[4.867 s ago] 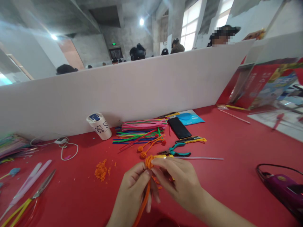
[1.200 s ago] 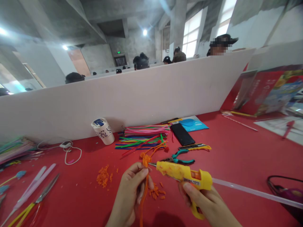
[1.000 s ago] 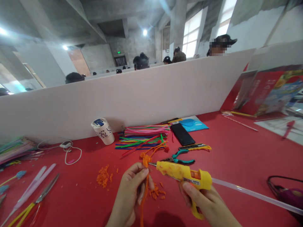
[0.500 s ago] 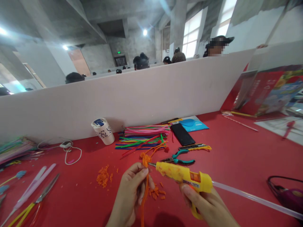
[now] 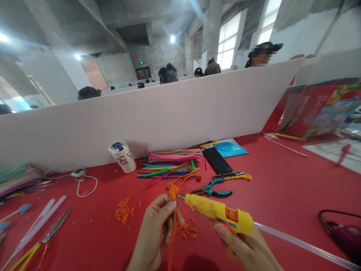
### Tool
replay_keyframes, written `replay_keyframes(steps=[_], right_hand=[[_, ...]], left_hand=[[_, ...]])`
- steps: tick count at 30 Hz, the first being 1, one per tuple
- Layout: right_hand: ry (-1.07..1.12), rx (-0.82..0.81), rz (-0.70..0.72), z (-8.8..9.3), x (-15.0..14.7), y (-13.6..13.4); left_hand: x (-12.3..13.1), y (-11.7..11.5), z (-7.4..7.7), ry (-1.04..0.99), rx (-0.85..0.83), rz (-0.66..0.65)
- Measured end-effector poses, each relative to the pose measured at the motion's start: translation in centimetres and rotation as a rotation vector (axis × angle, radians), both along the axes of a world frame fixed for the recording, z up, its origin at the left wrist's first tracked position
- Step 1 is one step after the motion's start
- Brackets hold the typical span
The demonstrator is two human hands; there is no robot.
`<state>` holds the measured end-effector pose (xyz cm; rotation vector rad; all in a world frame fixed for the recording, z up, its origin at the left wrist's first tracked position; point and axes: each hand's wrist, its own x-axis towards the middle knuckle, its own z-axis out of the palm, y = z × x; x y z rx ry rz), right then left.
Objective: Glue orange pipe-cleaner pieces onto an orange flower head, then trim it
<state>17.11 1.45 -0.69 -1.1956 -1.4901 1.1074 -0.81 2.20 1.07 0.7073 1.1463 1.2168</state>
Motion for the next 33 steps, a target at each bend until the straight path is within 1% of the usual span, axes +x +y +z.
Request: replay_keyframes(steps=[3,6,10,12,14,15,17,18,20,23,26,29,33], right_hand=[[-0.027,0.052,-0.043,0.7,-0.4,-0.2],[-0.075,0.088,-0.037,1.2,-0.6,-0.4],[-0.105,0.113,-0.054,1.1,-0.6,-0.4],[-0.07,0.071,-0.046,0.7,-0.4,-0.1],[-0.048,-0.019,-0.035,0.1,-0.1,0.5],[-0.07,-0.07,-0.021,-0.3,0.0,1.0],[-0.179,-0.146,0.005,-1.2,0.3,2.2],[-0.277,-0.167,0.049,-1.8,0.4,2.9],[-0.345,-0.198,0.065,-3.1,0.5,4.3],[-0.478,-0.195,0.08,-5.3,0.6,5.8],[-0.679,-0.153,0.06,-6.7,0.7,6.1],[-0.875,-0.061,0.043,-6.9,0.6,5.8],[-1.058,0.062,0.017,-6.0,0.1,5.2]], left_hand=[[0.0,0.0,0.0,0.009,-0.003,0.007],[0.1,0.1,0.1,0.013,-0.004,0.02],[0.2,0.1,0.5,0.002,0.013,0.056],[0.1,0.1,0.7,-0.001,0.011,0.063],[-0.1,0.1,0.7,-0.006,0.007,0.055],[-0.3,0.1,0.7,-0.008,0.009,0.05],[-0.5,0.3,0.6,-0.007,0.019,0.048],[-0.5,0.4,0.5,-0.002,0.025,0.05],[-0.6,0.5,0.5,0.011,0.028,0.056],[-0.7,0.4,0.6,0.024,0.036,0.052],[-0.9,0.3,0.7,0.03,0.046,0.039],[-1.0,0.2,0.9,0.033,0.054,0.038],[-0.9,0.1,1.1,0.028,0.061,0.042]])
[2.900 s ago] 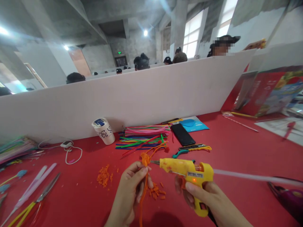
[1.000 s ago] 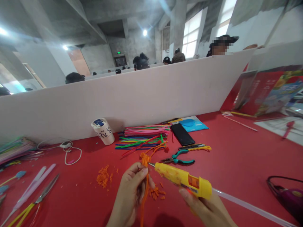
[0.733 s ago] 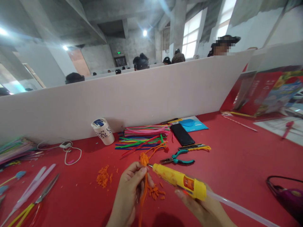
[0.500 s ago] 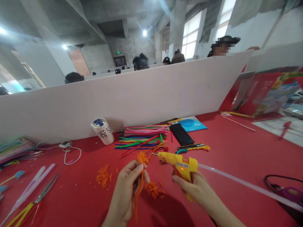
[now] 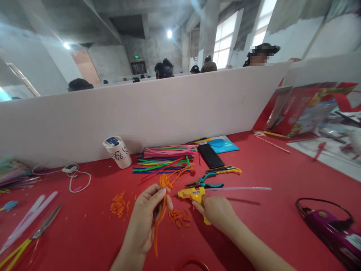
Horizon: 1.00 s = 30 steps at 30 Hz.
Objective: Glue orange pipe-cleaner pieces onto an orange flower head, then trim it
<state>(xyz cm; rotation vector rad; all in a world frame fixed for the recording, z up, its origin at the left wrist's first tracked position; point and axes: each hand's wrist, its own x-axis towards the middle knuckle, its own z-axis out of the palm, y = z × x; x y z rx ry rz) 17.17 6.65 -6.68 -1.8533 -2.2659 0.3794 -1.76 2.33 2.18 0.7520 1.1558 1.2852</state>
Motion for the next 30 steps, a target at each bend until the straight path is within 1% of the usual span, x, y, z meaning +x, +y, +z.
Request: replay_keyframes(steps=[2,4,6,8,12,14,15,17,22,23,24,25,27,30], right_hand=[[-0.03,0.064,0.037,0.5,-0.5,-0.2],[-0.022,0.116,0.126,0.7,-1.3,-0.4],[0.001,0.145,0.23,0.4,-2.2,-0.7],[0.028,0.153,0.294,-0.3,-3.1,-0.9],[0.138,0.132,0.333,-1.8,-4.2,-1.0],[0.232,0.108,0.324,-1.5,-4.1,-1.0],[0.289,0.093,0.313,-0.9,-4.0,-1.0],[0.419,0.056,0.281,1.0,-3.4,-1.0],[0.735,-0.031,0.289,8.4,-1.6,-1.4],[0.801,-0.051,0.293,9.5,-1.3,-1.6],[0.947,-0.099,0.282,10.4,-1.2,-1.8],[1.0,-0.15,0.292,11.0,-1.1,-2.0],[1.052,-0.162,0.283,11.4,-1.2,-2.3],[0.912,-0.105,0.269,11.0,-1.6,-2.6]], left_hand=[[0.0,0.0,0.1,-0.003,0.001,-0.001],[0.0,-0.1,0.2,-0.01,0.002,-0.009],[-0.1,-0.1,0.2,-0.015,0.004,-0.012],[-0.1,-0.2,0.2,-0.019,0.005,-0.014],[0.0,-0.4,0.3,-0.022,0.005,-0.014],[0.1,-0.4,0.4,-0.031,0.011,-0.019],[0.1,-0.4,0.4,-0.038,0.014,-0.024],[0.2,-0.5,0.4,-0.046,0.014,-0.033],[0.6,-0.7,0.4,-0.046,-0.019,-0.056],[0.7,-0.7,0.4,-0.043,-0.028,-0.057],[0.8,-0.8,0.4,-0.037,-0.036,-0.056],[0.9,-0.8,0.4,-0.028,-0.041,-0.053],[1.0,-0.7,0.3,0.0,-0.038,-0.055],[1.2,-0.6,0.0,0.038,-0.028,-0.063]])
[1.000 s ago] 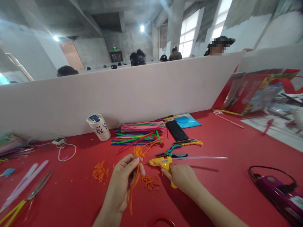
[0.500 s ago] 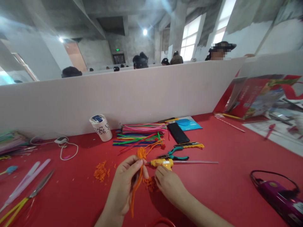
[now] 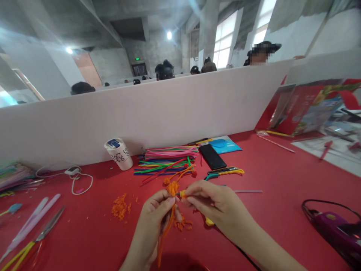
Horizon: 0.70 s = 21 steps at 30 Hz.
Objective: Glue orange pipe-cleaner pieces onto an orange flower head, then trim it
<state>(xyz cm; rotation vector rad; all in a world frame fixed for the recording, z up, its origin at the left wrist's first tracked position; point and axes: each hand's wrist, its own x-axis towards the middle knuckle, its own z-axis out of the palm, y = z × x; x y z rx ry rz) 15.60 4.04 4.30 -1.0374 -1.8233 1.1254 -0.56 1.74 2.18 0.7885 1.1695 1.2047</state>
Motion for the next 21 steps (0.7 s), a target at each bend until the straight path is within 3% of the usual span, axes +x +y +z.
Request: replay_keyframes(steps=[12,21], right_hand=[[-0.306,0.118,-0.044,-0.5,0.0,0.5],[-0.342,0.112,-0.098,-0.1,0.0,0.4]], left_hand=[[0.4,0.3,-1.4,0.092,-0.006,-0.133],[0.9,0.3,-1.3,0.066,-0.022,-0.155]])
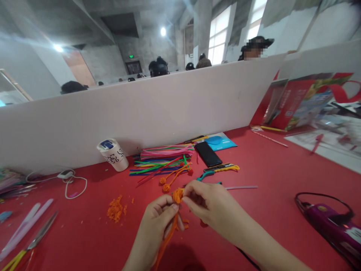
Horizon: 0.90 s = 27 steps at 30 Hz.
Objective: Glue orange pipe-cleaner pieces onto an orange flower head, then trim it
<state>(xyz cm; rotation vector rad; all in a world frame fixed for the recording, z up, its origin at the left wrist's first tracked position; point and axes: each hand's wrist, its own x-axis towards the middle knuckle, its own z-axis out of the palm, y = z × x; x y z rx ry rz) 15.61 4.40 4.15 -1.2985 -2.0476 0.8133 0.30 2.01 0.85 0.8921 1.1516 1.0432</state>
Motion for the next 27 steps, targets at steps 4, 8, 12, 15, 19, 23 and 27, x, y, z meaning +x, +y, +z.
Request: replay_keyframes(steps=[4,8,12,15,19,23,27], right_hand=[[0.014,0.065,0.001,-0.6,0.0,0.0],[0.087,0.289,0.006,-1.4,-0.4,-0.2],[0.095,0.58,0.015,-2.0,-0.9,-0.6],[0.08,0.693,0.04,-2.2,-1.1,-0.8],[0.093,0.69,0.038,-2.3,-1.2,-1.0],[0.131,0.654,0.008,-2.5,-1.3,-1.0],[0.135,0.651,-0.002,-2.7,-1.3,-1.0]], left_hand=[[0.0,-0.2,0.3,-0.027,-0.018,-0.009],[-0.4,-0.2,0.5,-0.11,-0.054,-0.034],[-0.6,-0.3,0.6,-0.227,-0.036,-0.045],[-0.6,-0.5,0.8,-0.248,-0.02,-0.054],[-0.7,-0.7,1.1,-0.26,-0.01,-0.058],[-0.7,-0.7,1.4,-0.276,-0.009,-0.067],[-0.6,-0.6,1.3,-0.274,-0.006,-0.058]])
